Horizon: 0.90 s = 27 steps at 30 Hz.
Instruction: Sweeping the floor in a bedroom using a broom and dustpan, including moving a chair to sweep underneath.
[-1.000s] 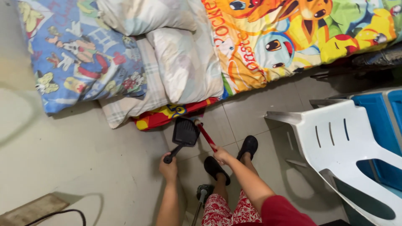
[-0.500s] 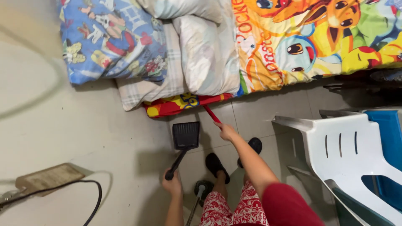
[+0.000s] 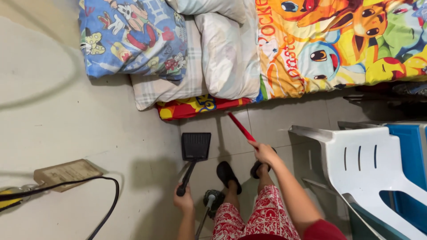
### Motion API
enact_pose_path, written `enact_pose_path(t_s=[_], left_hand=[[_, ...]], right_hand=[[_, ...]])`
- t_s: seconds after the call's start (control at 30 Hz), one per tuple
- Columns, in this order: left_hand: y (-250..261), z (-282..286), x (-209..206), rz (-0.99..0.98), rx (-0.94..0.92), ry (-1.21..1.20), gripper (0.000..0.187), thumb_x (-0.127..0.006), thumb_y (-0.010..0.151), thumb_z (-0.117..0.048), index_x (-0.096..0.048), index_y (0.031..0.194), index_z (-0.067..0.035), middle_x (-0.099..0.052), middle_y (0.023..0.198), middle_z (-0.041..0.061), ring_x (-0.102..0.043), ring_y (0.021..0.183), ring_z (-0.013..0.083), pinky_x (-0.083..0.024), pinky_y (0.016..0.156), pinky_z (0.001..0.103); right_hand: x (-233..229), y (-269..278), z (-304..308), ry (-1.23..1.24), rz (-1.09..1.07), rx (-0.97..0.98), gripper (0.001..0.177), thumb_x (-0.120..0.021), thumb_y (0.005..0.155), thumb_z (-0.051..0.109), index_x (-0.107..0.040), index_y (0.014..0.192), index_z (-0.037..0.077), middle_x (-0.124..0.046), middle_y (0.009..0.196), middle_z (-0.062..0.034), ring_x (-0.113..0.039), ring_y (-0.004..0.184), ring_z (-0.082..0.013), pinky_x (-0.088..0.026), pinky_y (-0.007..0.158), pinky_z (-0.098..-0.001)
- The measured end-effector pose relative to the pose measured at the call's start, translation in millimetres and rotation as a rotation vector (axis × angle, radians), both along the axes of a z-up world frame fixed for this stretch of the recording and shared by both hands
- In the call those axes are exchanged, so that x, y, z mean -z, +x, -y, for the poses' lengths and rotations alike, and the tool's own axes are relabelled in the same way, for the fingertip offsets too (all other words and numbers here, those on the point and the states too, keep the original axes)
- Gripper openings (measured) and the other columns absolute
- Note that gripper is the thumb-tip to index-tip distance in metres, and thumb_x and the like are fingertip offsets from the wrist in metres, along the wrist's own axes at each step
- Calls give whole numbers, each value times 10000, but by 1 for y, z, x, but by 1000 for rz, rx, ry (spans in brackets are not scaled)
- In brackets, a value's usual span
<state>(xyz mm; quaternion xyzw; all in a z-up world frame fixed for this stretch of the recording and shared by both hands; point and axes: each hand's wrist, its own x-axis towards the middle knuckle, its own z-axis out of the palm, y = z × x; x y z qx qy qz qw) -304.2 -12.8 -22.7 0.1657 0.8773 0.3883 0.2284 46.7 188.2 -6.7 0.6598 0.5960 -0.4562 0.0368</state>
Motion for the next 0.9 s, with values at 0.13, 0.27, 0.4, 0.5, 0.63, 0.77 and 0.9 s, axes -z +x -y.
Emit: enact_pose_path(t_s=[0.13,0.27,0.4,0.5,0.63,0.77,0.9], left_hand=[[8,-6,-5,55,-54,-37,324,-805,795,-124,-740,1104,-51,-751,1015,103,-693,869,202,-547,795,350],[9,-18,-2,124,-31,-37,341,-792,841,-123,-710,1159,-33,-734,1002,105,-670,850,200,-530,784,354],[5,-23,-3,216,-18,-13,338,-753,860,-101,-688,1185,-33,-723,991,93,-657,843,190,-526,774,357],[9,-25,-30,247,-31,-61,306,-736,874,-101,-696,1171,-46,-714,991,82,-649,840,189,-514,777,355],[16,-3,-25,228,-46,-83,280,-731,875,-92,-707,1151,-48,-711,972,95,-638,824,204,-512,777,357],[21,4,-14,105,-46,26,264,-755,851,-89,-707,1106,-39,-729,988,103,-662,871,202,-528,821,346],[19,-2,-3,81,-33,-31,267,-784,846,-108,-706,1094,-47,-739,1004,108,-685,906,220,-524,852,360]], right_hand=[[38,-55,-48,-52,-99,99,732,-534,824,35,-518,1490,336,-710,1146,-225,-718,978,-383,-557,871,-451],[109,-89,-70,-41,16,-136,788,-560,807,-13,-499,1512,333,-691,1216,-214,-685,1092,-372,-550,927,-444],[45,-87,-66,-149,259,-364,750,-544,877,-13,-480,1500,399,-647,1316,-135,-650,1188,-331,-545,983,-444],[9,-46,-47,-81,229,-316,718,-557,868,-8,-533,1468,386,-674,1291,-143,-651,1191,-334,-541,964,-457],[17,-23,-30,-23,131,-199,744,-587,832,-8,-556,1471,371,-688,1270,-184,-659,1169,-360,-530,972,-457],[43,-68,-57,-56,-25,46,725,-642,854,70,-491,1508,345,-665,1298,-202,-693,1115,-373,-557,949,-447],[154,-84,-65,-19,132,-232,782,-625,826,-3,-476,1512,341,-652,1319,-189,-645,1179,-355,-534,979,-432]])
